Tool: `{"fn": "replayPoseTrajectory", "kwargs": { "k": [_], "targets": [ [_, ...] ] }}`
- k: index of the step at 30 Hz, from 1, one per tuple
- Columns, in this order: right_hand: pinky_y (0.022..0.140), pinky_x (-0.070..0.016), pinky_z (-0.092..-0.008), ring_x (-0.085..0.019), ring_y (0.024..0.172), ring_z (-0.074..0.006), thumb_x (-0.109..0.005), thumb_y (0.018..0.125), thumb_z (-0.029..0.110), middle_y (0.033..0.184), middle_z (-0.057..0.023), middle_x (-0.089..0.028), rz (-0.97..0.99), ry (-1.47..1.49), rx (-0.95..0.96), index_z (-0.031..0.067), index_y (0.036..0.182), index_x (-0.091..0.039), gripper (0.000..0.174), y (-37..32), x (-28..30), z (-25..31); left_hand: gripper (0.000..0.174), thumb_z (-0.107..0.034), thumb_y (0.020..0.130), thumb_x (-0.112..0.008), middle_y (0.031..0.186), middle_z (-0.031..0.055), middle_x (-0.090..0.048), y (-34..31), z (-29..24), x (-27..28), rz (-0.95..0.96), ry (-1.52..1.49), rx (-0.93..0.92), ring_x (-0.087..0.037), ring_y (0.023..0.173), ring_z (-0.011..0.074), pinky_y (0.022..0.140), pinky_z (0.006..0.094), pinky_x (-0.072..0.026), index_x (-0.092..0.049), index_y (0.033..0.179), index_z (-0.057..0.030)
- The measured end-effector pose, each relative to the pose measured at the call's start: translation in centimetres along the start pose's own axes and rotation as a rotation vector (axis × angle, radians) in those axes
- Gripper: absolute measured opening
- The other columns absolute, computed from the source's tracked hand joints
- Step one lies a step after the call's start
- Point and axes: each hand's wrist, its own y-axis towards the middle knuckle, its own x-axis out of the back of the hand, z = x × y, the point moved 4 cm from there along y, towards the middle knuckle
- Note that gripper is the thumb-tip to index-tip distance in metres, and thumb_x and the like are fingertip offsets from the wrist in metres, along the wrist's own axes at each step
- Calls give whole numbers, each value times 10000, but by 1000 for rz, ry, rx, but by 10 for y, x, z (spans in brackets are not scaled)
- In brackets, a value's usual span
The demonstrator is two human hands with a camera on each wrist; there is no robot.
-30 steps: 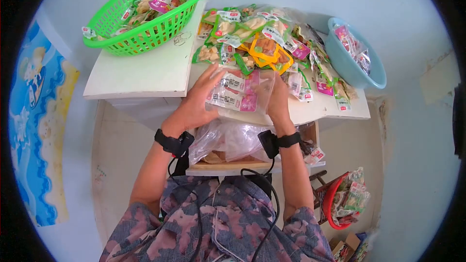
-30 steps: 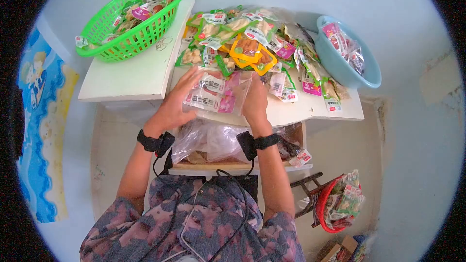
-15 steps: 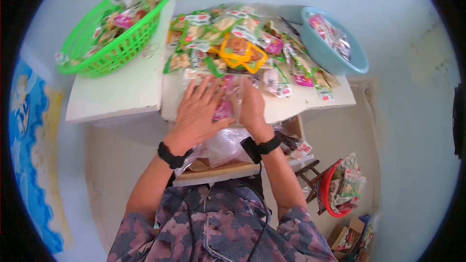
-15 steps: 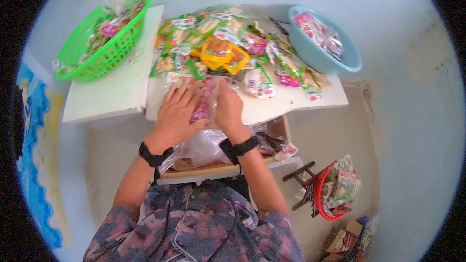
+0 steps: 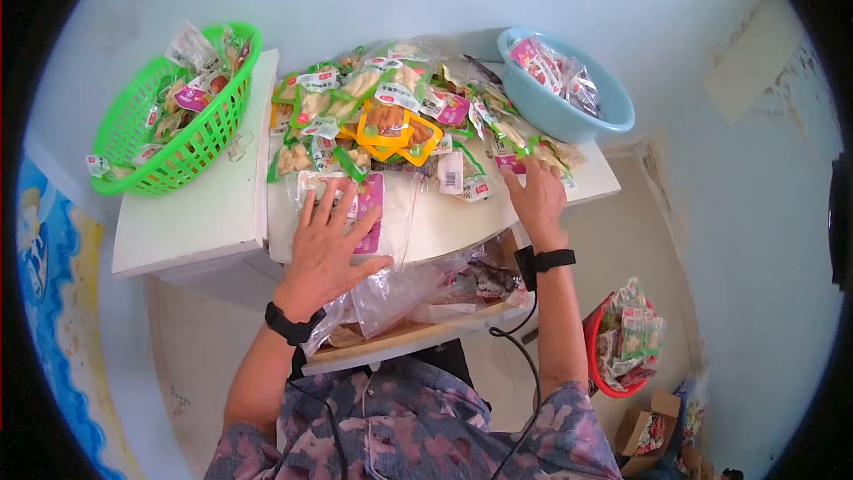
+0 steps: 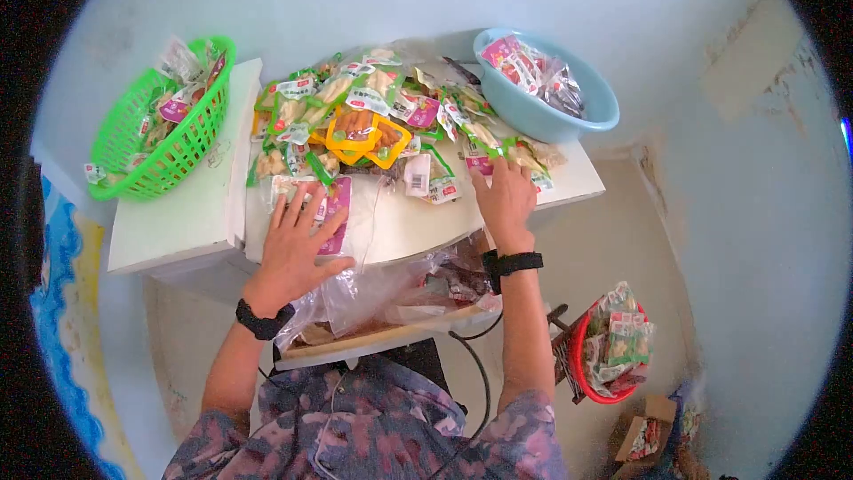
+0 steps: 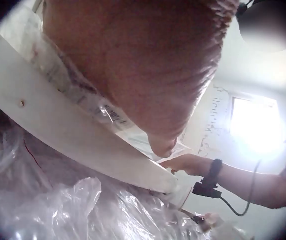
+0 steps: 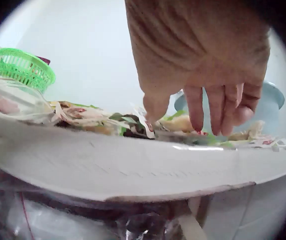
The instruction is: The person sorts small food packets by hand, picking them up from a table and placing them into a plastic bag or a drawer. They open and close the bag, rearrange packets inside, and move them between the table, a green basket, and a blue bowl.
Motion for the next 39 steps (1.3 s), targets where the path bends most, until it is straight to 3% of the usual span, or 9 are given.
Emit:
{"fn": "replayPoseTrajectory", "kwargs": {
  "k": [5, 11, 14, 20, 26, 30, 34, 37, 39],
  "targets": [
    [852, -530, -519, -639, 1065, -371, -765, 850, 414, 1023, -157, -720, 45, -100, -4, 25, 1041, -703, 437, 9, -21, -5, 700, -546, 855, -747, 1603, 209, -399, -1, -1, 0, -18, -4, -9, -258, 1538, 406, 1255, 580, -161, -610, 1448, -199],
    [790, -534, -505, -670, 964, -381, -700, 900, 282, 1003, -163, -711, 203, -180, 35, 74, 1041, -709, 251, 17, -29, -12, 680, -592, 856, -733, 1564, 216, -450, -2, 0, 0, -62, 3, -19, -314, 1508, 415, 1245, 581, -198, -646, 1411, -209],
    [739, -530, -510, -676, 884, -380, -646, 926, 209, 962, -159, -710, 95, -162, 51, 86, 1018, -704, 164, 6, -4, -2, 694, -563, 865, -733, 1610, 208, -391, -4, 1, -3, -47, 0, -14, -275, 1528, 412, 1255, 576, -169, -610, 1448, -206],
    [783, -572, -419, -714, 963, -270, -617, 991, 68, 1055, -165, -720, -92, 686, -225, 22, 1088, -691, 130, -36, 43, 11, 721, -597, 876, -701, 1622, 198, -379, -3, 1, -2, -24, 30, -11, -258, 1540, 406, 1255, 581, -170, -586, 1470, -204],
    [887, -532, -323, -669, 995, -175, -621, 1015, 61, 1083, -114, -712, -141, 868, -149, -13, 1107, -681, 133, -91, 56, 9, 791, -592, 896, -681, 1633, 184, -367, -1, 6, 4, 47, -47, 13, -258, 1542, 398, 1266, 554, -162, -510, 1524, -144],
    [881, -531, -322, -665, 975, -175, -626, 1025, 78, 1055, -100, -702, -229, 918, -285, -17, 1111, -673, 136, -122, 37, -1, 784, -531, 913, -686, 1617, 190, -385, -1, 5, 14, -53, -176, 54, -273, 1536, 400, 1261, 541, -192, -484, 1530, -92],
    [722, -565, -274, -668, 896, -159, -707, 983, 109, 1205, -122, -643, -237, 880, -570, -8, 1332, -559, 396, -121, 39, -3, 754, -408, 888, -755, 1507, 194, -491, 3, -20, 28, -256, -247, 64, -407, 1439, 395, 1226, 514, -272, -499, 1499, -48],
    [636, -579, -267, -684, 899, -175, -735, 969, 140, 1279, -167, -608, -362, 814, -499, -11, 1449, -440, 583, -122, 37, -7, 753, -350, 853, -804, 1305, 170, -577, 6, -46, 32, -286, -223, 87, -532, 1238, 360, 1126, 479, -378, -515, 1467, -22],
    [598, -577, -271, -697, 893, -191, -744, 966, 154, 1270, -197, -614, -312, 1127, -732, -38, 1472, -396, 643, -124, 32, -15, 755, -344, 836, -822, 1167, 147, -587, 10, -58, 30, -272, -185, 102, -564, 1102, 327, 1029, 456, -432, -526, 1444, -8]
  ]
}}
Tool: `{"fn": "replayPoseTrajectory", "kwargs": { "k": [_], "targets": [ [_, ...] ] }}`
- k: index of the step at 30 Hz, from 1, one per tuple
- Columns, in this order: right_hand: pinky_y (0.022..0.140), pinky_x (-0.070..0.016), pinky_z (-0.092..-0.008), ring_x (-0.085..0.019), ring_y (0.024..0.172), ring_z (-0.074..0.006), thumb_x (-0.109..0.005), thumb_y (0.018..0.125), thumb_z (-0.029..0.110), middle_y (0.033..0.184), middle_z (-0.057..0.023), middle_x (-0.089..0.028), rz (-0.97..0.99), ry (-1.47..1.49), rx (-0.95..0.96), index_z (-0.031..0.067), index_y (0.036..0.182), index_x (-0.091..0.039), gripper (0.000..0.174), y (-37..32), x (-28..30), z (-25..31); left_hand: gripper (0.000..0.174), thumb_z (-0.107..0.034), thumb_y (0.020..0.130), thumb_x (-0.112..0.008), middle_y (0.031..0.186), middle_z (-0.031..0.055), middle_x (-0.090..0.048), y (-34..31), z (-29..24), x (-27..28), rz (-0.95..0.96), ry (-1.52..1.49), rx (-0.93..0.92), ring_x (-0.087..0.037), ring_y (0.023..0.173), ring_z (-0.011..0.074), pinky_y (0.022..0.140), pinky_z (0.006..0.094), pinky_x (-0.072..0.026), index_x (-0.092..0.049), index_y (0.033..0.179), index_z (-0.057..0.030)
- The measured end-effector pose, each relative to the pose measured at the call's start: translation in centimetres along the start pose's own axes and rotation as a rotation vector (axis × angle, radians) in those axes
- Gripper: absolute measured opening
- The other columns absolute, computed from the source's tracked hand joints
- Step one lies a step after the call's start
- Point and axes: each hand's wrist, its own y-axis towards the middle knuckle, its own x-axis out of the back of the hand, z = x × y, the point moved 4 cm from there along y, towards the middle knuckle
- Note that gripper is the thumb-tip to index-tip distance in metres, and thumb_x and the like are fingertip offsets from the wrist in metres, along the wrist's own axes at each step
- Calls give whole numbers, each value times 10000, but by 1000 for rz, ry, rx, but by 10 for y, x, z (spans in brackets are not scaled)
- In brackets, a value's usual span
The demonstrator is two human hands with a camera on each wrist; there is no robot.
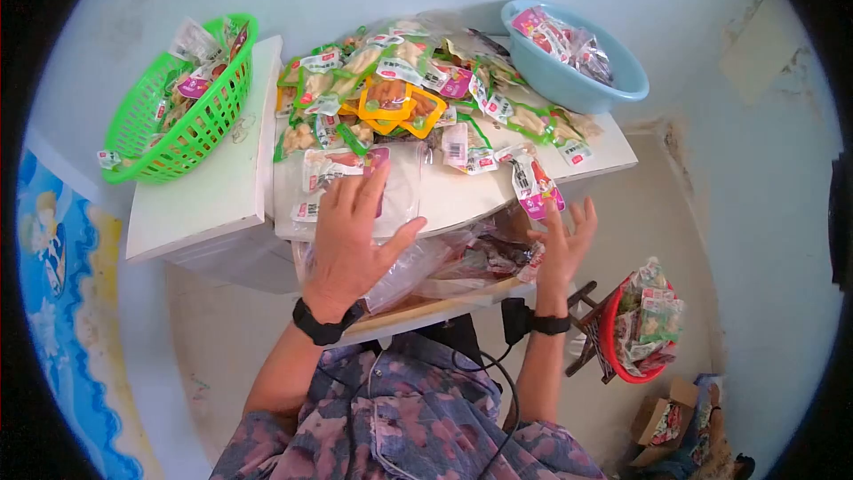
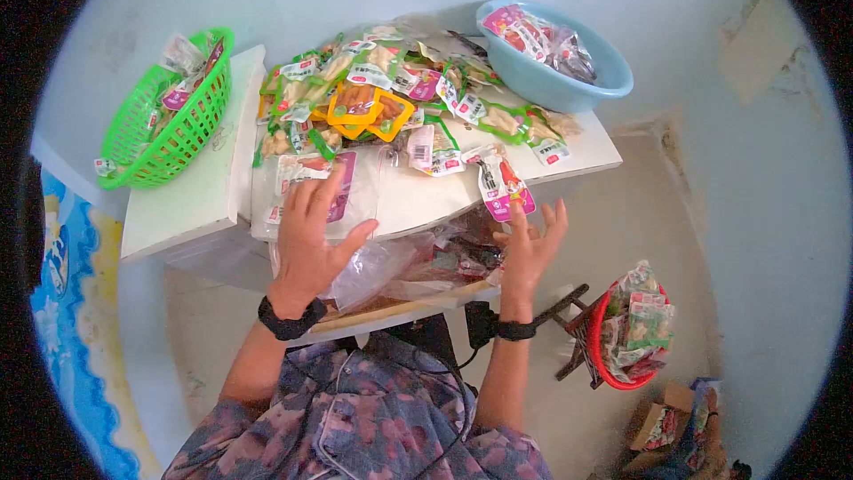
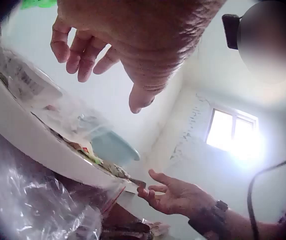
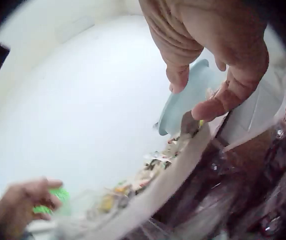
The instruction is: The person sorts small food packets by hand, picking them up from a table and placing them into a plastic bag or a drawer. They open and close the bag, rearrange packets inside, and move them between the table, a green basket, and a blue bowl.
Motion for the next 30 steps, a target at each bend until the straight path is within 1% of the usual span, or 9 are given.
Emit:
{"fn": "replayPoseTrajectory", "kwargs": {
  "k": [1, 4, 8, 13, 16, 19, 23, 26, 30],
  "targets": [
    [579, -577, -274, -703, 890, -199, -749, 964, 161, 1266, -212, -617, -3, 128, -146, -51, 1483, -374, 674, 1, 4, -4, 756, -352, 831, -826, 1106, 134, -574, 0, -4, -4, 4, 15, -5, -559, 1046, 310, 976, 446, -447, -530, 1432, -1],
    [567, -574, -287, -716, 843, -208, -759, 959, 175, 1183, -205, -656, 201, 235, -335, -86, 1450, -374, 676, 10, 6, -6, 756, -358, 816, -839, 1016, 120, -554, 2, -15, -14, -5, 32, -35, -556, 965, 289, 870, 431, -459, -539, 1404, 11],
    [547, -528, -248, -704, 763, -171, -776, 944, 170, 1043, -133, -699, 243, 197, -336, -79, 1336, -482, 549, 20, -3, -22, 684, -323, 809, -839, 1010, 125, -559, 8, -16, -29, 5, 73, 27, -562, 948, 291, 852, 435, -463, -557, 1334, 12],
    [578, -465, -216, -618, 689, -78, -769, 944, 148, 945, -21, -683, 381, 184, -318, 10, 1153, -634, 285, 23, -7, -45, 376, -181, 845, -779, 917, 101, -581, -3, 5, -39, -16, 5, 84, -587, 842, 261, 759, 412, -489, -630, 1159, -38],
    [603, -454, -223, -569, 692, -55, -729, 972, 140, 900, 18, -661, 207, 253, -167, 54, 1083, -653, 160, 10, -7, -21, 200, -95, 877, -735, 855, 89, -593, -6, 17, -31, -72, -141, 142, -596, 740, 233, 677, 368, -494, -660, 1054, -42],
    [617, -453, -215, -576, 738, -41, -691, 999, 137, 887, 26, -656, 302, 269, -124, 62, 1056, -643, 106, -12, -9, 19, 104, -51, 907, -706, 842, 91, -606, -8, 23, -20, -127, -257, 211, -600, 683, 207, 630, 327, -486, -667, 1001, -27],
    [708, -510, -207, -622, 819, -31, -672, 1001, 86, 955, 9, -682, 498, 215, -193, 50, 1055, -630, 78, -45, -22, 57, 79, -46, 935, -696, 846, 89, -607, -13, 19, -14, -183, -404, 260, -604, 676, 183, 616, 301, -480, -667, 1004, -20],
    [746, -535, -228, -643, 838, -56, -674, 984, 60, 973, -9, -696, 607, 233, -274, 25, 1091, -637, 118, -61, -39, 55, 91, -30, 909, -692, 854, 106, -612, -15, 14, -10, -174, -362, 273, -650, 693, 275, 590, 373, -491, -643, 986, -36],
    [740, -536, -234, -643, 829, -65, -666, 971, 52, 966, -19, -696, 728, 119, -347, 8, 1114, -639, 152, -75, -59, 52, 107, -48, 915, -692, 865, 103, -608, -18, 15, -11, -285, -245, 108, -648, 694, 298, 584, 397, -501, -650, 1013, -60]
  ]
}}
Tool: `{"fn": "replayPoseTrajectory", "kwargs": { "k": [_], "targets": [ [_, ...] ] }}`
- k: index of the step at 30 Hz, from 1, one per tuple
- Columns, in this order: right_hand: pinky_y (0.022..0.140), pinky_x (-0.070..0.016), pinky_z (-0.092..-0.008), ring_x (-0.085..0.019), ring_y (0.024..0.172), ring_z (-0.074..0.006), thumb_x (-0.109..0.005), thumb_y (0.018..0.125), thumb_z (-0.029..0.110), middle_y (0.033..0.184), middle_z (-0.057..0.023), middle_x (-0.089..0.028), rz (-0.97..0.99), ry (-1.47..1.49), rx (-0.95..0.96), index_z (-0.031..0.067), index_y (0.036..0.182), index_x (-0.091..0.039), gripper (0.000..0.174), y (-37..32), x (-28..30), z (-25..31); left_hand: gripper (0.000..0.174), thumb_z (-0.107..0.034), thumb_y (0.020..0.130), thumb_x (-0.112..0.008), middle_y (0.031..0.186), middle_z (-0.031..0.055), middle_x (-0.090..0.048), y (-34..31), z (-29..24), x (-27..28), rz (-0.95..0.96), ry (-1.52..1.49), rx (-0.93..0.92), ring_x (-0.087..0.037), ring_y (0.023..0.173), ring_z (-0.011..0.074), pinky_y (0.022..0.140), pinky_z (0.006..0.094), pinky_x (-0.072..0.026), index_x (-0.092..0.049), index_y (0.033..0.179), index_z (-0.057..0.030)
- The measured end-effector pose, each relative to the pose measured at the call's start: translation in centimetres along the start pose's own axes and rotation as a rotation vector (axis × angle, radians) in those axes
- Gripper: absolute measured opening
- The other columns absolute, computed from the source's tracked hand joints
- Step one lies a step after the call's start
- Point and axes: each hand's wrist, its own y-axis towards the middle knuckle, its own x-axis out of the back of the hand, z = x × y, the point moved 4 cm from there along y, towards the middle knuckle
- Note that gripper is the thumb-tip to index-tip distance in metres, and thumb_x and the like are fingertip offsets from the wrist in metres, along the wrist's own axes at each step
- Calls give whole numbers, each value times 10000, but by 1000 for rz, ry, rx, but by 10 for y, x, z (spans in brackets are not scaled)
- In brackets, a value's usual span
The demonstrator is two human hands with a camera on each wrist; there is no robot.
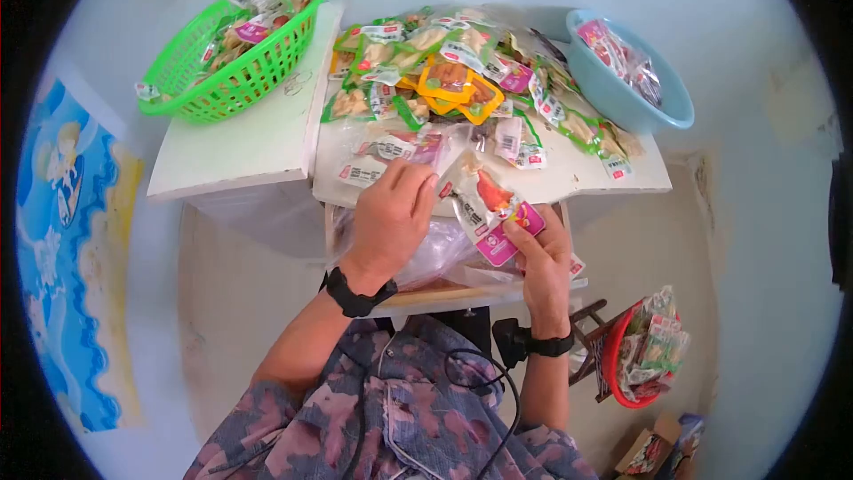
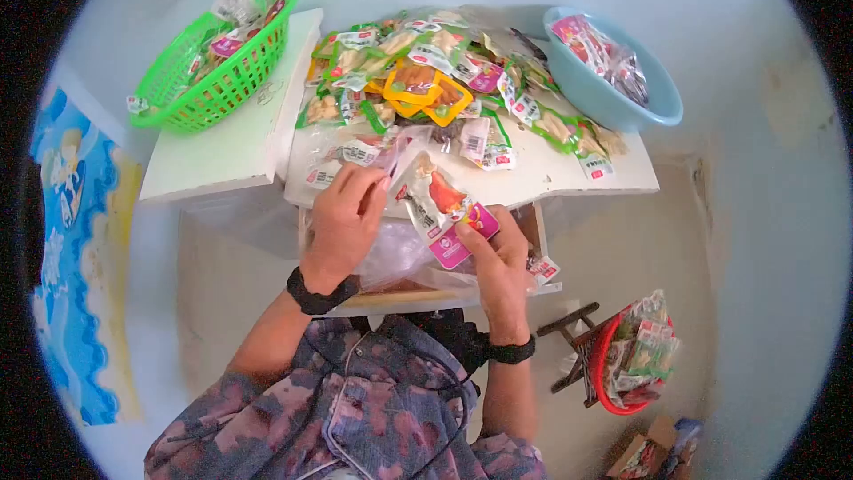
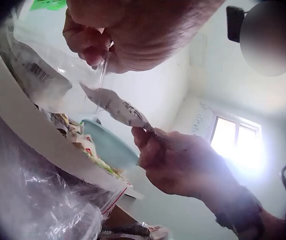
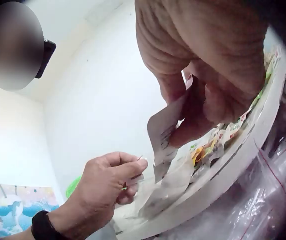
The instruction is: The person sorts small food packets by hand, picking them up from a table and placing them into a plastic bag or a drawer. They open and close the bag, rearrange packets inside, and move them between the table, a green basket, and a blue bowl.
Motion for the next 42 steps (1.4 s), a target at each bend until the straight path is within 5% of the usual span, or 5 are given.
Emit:
{"fn": "replayPoseTrajectory", "kwargs": {
  "k": [11, 17, 21, 26, 42],
  "targets": [
    [442, -320, -212, -463, 510, -35, -649, 973, 43, 750, 20, -617, 401, -99, -152, 5, 1119, -630, 152, 49, -44, 0, 222, -32, 848, -732, 885, 76, -636, -5, -25, 4, -22, 73, -144, -674, 722, 266, 598, 371, -536, -721, 1066, -69],
    [454, -318, -203, -459, 525, -25, -606, 959, 60, 765, 33, -601, 557, -94, -128, 2, 1175, -633, 225, 80, -64, -30, 235, -31, 846, -724, 919, 79, -647, -11, -25, 3, 39, 0, -131, -683, 761, 275, 627, 376, -551, -701, 1079, -56],
    [463, -324, -206, -483, 543, -29, -601, 949, 64, 782, 25, -624, 267, -48, -190, 12, 1153, -657, 218, 75, -85, -42, 245, -28, 859, -712, 926, 100, -640, -15, -21, 6, 50, -51, -118, -680, 772, 286, 624, 379, -547, -686, 1102, -39],
    [468, -332, -203, -517, 556, -37, -607, 936, 39, 772, -2, -654, 574, -120, -216, 17, 1093, -689, 179, 80, -85, -22, 198, -34, 895, -703, 915, 100, -639, -15, -8, 19, 19, -49, -59, -677, 764, 288, 619, 384, -542, -687, 1092, -34],
    [451, -458, -264, -622, 544, -113, -664, 904, 13, 716, -63, -689, 316, -492, 117, -34, 893, -682, 52, 83, -102, -20, 135, -13, 915, -671, 903, 135, -649, -10, 21, 12, 1, -162, 20, -664, 785, 336, 669, 407, -522, -653, 1048, -30]
  ]
}}
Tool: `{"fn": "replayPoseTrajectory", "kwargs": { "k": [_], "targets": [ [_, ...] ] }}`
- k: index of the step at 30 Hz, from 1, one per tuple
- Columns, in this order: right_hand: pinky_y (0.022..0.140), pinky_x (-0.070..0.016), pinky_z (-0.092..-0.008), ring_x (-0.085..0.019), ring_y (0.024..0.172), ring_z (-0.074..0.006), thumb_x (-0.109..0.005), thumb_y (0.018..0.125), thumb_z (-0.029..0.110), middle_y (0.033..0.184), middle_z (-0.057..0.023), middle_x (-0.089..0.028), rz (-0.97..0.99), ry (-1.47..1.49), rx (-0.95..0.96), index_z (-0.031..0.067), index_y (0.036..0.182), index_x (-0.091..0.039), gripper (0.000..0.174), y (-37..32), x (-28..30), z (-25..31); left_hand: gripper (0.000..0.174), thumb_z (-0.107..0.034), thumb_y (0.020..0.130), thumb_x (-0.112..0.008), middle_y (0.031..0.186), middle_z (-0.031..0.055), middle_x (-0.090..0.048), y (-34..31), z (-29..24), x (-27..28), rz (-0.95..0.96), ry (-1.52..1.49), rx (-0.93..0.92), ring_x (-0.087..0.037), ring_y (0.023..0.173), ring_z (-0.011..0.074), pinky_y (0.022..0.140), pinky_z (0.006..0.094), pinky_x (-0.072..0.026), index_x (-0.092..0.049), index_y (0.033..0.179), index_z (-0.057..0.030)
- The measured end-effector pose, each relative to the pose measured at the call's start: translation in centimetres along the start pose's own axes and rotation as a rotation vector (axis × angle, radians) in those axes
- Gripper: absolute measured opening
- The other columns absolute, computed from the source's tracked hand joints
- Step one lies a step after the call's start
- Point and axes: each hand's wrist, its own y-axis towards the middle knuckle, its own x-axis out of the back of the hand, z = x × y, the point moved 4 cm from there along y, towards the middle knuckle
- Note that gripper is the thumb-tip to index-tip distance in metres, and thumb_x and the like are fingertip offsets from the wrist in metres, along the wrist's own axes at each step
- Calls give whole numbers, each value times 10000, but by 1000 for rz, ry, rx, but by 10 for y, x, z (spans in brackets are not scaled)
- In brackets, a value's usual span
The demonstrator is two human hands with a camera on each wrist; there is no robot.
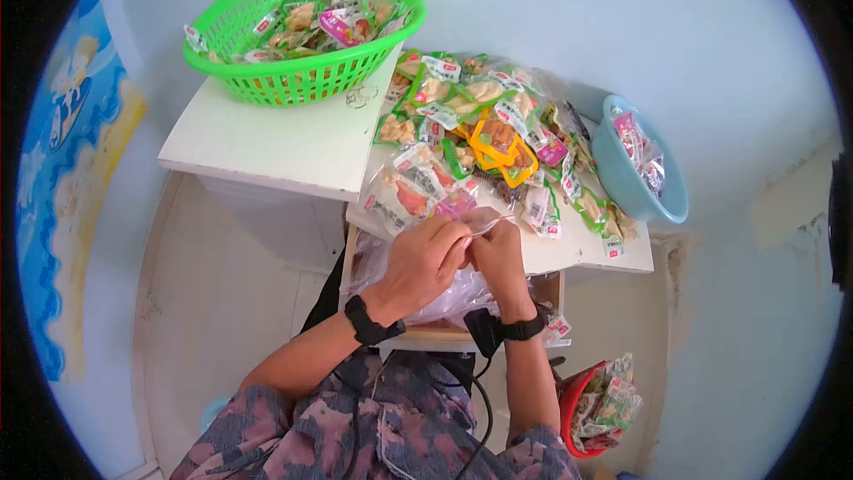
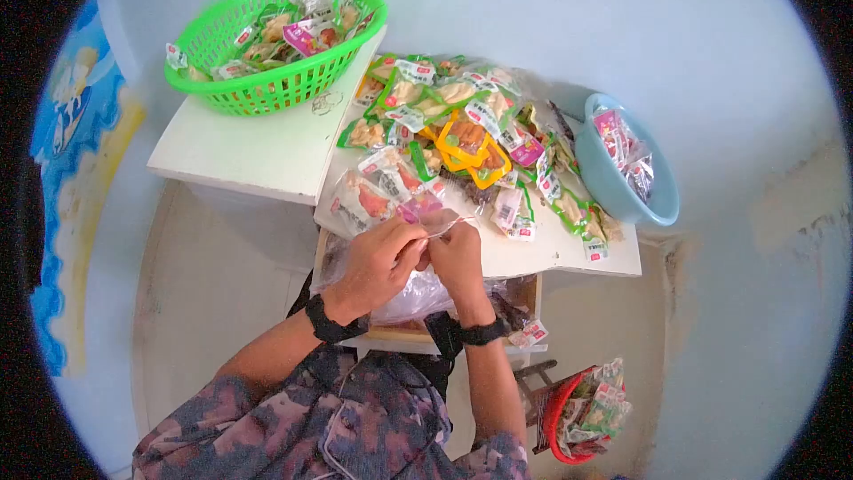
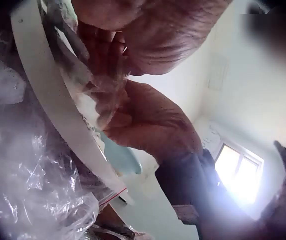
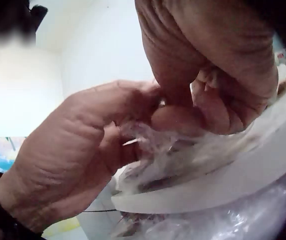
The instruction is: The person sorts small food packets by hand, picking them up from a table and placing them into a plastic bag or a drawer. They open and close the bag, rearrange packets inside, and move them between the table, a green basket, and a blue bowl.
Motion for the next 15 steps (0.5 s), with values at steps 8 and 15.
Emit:
{"fn": "replayPoseTrajectory", "kwargs": {
  "k": [8, 15],
  "targets": [
    [470, -479, -260, -637, 522, -122, -645, 979, 110, 806, -110, -735, -36, -104, 15, -45, 965, -682, 159, 25, 59, 34, 68, -52, 921, -654, 858, 146, -627, 4, 19, -4, 37, 4, 69, -642, 781, 371, 660, 465, -491, -615, 975, -38],
    [578, -538, -346, -727, 615, -253, -628, 948, 89, 838, -152, -751, -404, -454, 233, -3, 1022, -714, 146, 112, 130, 9, 63, -82, 943, -630, 880, 155, -648, 6, 23, 0, 109, -17, 135, -652, 805, 382, 695, 471, -508, -607, 980, -36]
  ]
}}
